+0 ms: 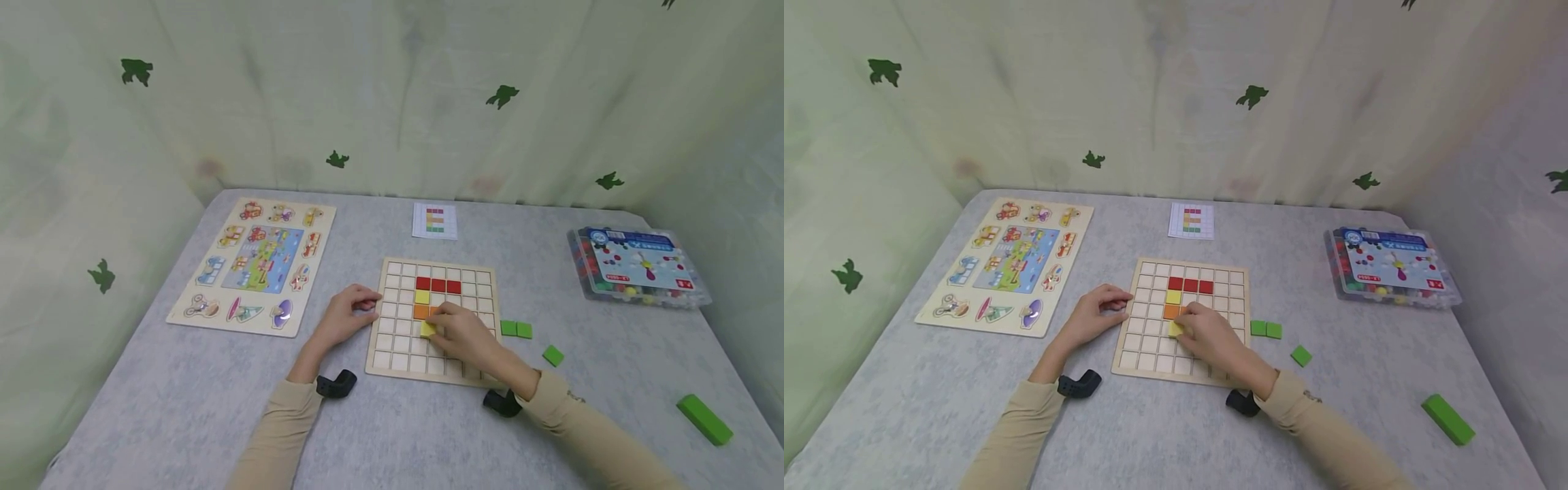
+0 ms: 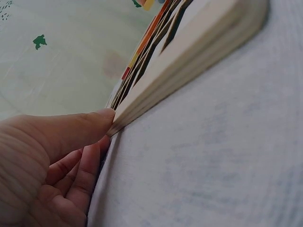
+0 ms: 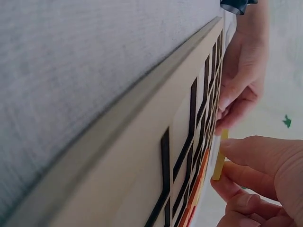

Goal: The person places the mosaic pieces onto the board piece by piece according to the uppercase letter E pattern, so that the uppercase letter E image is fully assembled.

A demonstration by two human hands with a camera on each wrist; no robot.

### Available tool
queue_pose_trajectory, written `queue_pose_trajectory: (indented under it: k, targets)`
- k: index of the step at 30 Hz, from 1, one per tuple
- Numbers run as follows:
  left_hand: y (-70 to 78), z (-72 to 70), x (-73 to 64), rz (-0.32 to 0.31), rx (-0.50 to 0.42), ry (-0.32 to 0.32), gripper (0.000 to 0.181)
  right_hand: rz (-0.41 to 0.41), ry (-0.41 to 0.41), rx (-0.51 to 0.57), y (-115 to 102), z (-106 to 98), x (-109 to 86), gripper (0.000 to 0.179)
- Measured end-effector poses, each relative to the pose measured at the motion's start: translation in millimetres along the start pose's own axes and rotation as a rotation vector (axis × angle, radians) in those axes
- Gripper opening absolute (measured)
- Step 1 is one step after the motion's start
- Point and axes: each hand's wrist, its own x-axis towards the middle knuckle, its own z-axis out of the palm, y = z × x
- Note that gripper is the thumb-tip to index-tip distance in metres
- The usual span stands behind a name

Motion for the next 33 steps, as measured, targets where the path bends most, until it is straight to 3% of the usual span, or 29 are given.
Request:
queue_pose_trajectory:
  k: [24, 33]
  targets:
    - [-4.3, 2.5, 1.8, 0.002, 0.008, -0.006, 0.031, 0.004, -0.039, -0.022, -2, 14, 9.3, 0.020]
    - [-2.4, 1.4, 1.1, 0.005, -0.009, 0.005, 0.031, 0.025, 0.045, -0.039, 8, 0, -4.0, 0.018]
